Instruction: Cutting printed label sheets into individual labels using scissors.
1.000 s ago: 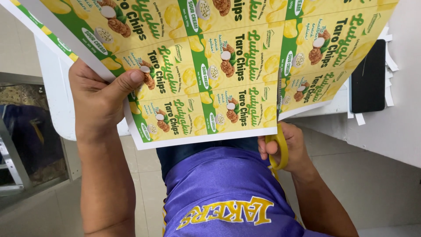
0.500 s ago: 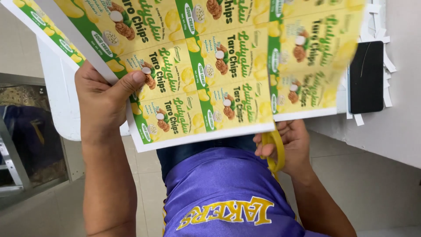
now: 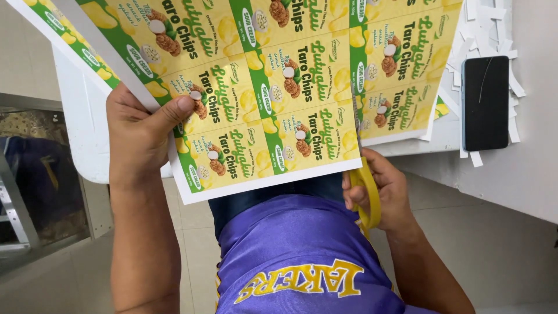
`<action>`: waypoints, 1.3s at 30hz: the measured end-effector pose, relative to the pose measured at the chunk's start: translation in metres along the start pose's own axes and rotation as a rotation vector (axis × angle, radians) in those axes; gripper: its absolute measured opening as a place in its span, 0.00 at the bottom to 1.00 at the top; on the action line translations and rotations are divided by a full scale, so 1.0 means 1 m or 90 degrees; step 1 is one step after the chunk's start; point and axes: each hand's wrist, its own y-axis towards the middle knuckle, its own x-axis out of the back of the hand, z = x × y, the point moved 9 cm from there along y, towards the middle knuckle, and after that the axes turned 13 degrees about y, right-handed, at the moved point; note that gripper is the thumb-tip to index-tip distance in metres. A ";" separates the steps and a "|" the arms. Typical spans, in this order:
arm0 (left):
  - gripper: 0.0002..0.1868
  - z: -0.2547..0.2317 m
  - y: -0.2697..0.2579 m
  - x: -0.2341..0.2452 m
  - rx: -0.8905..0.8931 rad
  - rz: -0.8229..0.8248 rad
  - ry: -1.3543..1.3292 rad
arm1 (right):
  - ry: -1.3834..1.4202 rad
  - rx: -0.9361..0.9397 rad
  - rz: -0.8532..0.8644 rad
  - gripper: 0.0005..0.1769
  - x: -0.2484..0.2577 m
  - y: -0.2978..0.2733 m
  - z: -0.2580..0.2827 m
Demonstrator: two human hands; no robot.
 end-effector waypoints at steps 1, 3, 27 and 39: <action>0.24 0.002 0.001 0.000 0.001 0.001 -0.011 | 0.030 -0.010 0.008 0.43 -0.002 0.002 -0.002; 0.24 0.004 0.009 0.002 0.013 0.005 -0.015 | 0.009 0.009 0.027 0.43 -0.017 0.017 0.006; 0.20 -0.006 0.013 0.007 0.016 0.019 0.035 | -0.117 0.032 -0.017 0.51 -0.011 0.031 0.001; 0.18 -0.007 0.013 0.008 0.006 0.017 0.061 | -0.113 0.044 -0.022 0.51 -0.006 0.029 -0.002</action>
